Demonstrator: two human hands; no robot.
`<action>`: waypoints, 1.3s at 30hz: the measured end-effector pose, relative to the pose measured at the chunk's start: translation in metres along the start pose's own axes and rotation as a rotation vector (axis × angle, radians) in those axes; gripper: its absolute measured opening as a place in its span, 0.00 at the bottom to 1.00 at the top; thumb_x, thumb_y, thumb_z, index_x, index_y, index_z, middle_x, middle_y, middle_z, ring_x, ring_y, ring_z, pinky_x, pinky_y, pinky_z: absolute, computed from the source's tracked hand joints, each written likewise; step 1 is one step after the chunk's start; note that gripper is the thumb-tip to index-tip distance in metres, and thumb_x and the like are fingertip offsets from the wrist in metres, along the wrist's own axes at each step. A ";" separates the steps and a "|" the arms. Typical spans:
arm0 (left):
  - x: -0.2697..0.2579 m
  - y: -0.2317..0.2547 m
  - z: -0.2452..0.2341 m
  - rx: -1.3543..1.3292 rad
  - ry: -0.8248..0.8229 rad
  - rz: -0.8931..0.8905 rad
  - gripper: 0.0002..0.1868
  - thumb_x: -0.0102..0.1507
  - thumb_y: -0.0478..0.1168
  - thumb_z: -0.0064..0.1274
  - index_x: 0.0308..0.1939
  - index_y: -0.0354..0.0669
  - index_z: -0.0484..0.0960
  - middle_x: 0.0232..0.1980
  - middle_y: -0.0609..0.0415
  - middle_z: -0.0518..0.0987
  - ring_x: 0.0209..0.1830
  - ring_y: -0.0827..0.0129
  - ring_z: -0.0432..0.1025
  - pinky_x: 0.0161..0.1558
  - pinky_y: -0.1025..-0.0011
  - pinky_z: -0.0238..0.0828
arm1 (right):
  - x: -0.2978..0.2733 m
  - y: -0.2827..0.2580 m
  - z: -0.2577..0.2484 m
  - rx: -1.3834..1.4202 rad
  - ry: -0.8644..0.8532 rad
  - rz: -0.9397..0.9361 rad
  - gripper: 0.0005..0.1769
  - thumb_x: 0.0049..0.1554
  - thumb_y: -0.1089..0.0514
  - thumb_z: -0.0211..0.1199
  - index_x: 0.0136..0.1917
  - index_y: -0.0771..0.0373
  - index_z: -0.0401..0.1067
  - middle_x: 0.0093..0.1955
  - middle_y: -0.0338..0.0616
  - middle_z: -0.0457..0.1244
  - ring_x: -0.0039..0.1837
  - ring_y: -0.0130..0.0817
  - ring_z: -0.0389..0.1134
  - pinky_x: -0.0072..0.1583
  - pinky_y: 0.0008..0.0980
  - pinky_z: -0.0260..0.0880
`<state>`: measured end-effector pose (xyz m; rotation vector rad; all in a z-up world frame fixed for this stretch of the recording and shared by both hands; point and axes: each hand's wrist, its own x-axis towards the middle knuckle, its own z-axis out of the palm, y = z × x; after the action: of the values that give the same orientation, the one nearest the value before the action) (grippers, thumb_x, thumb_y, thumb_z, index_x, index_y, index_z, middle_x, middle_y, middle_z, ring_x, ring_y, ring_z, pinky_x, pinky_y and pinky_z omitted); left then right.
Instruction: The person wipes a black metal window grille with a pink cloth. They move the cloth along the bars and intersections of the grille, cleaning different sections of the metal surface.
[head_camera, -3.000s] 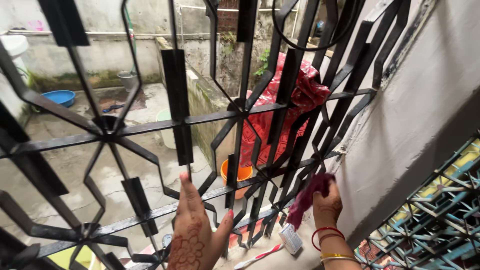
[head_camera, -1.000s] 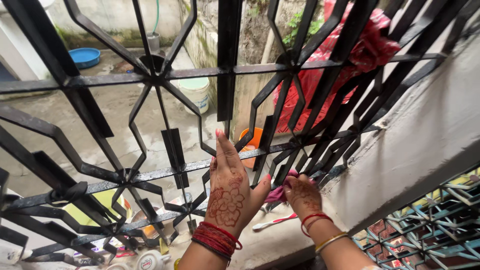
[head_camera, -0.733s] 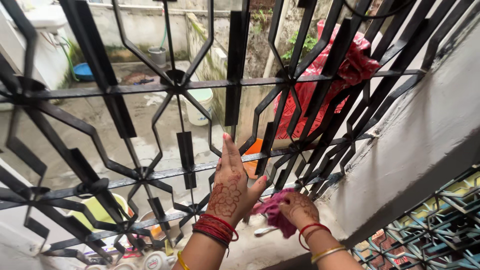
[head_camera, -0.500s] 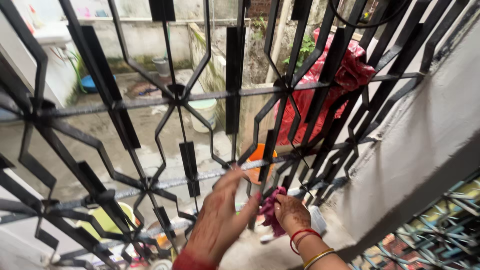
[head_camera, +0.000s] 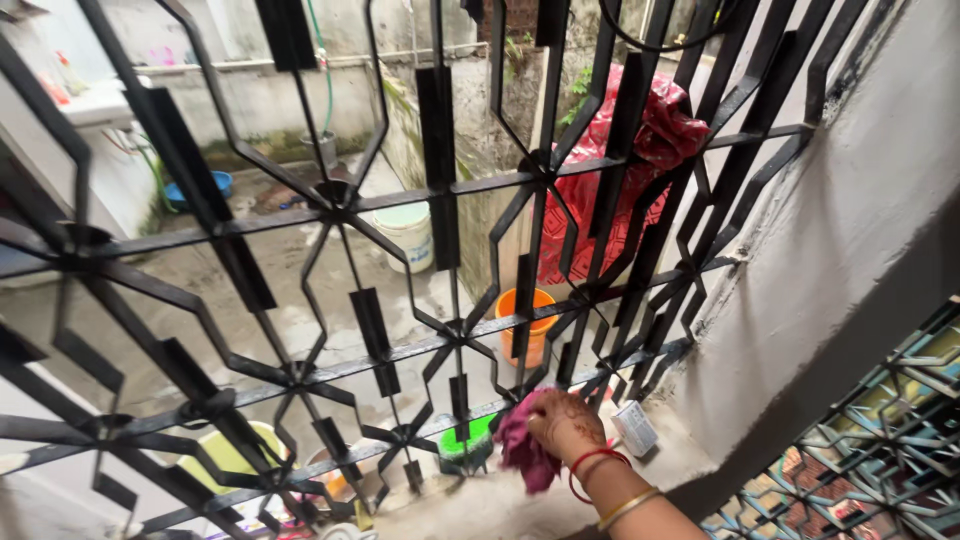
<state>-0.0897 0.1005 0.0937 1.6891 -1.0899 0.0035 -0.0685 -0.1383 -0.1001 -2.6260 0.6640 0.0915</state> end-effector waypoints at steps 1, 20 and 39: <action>-0.002 0.004 -0.004 -0.001 0.002 0.003 0.34 0.63 0.51 0.57 0.68 0.37 0.71 0.67 0.37 0.74 0.69 0.52 0.69 0.67 0.61 0.66 | -0.003 -0.005 0.002 0.019 0.015 -0.018 0.17 0.54 0.50 0.60 0.56 0.46 0.79 0.58 0.43 0.70 0.62 0.44 0.70 0.66 0.39 0.69; -0.027 -0.021 -0.031 0.016 -0.024 0.012 0.31 0.62 0.52 0.56 0.65 0.41 0.74 0.63 0.41 0.78 0.64 0.54 0.72 0.63 0.61 0.69 | 0.001 -0.074 0.052 -0.176 0.085 -0.183 0.18 0.61 0.40 0.55 0.49 0.54 0.76 0.52 0.44 0.70 0.58 0.45 0.71 0.61 0.45 0.69; -0.073 -0.210 -0.038 0.586 -0.088 -0.810 0.42 0.62 0.48 0.52 0.76 0.42 0.50 0.81 0.47 0.52 0.77 0.53 0.56 0.72 0.61 0.58 | 0.003 -0.116 0.087 0.029 -0.033 -0.262 0.17 0.60 0.39 0.55 0.55 0.47 0.74 0.50 0.48 0.70 0.56 0.51 0.70 0.58 0.48 0.70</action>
<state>0.0230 0.1784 -0.0852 2.5843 -0.4022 -0.2942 -0.0080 -0.0104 -0.1342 -2.6511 0.3030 0.0467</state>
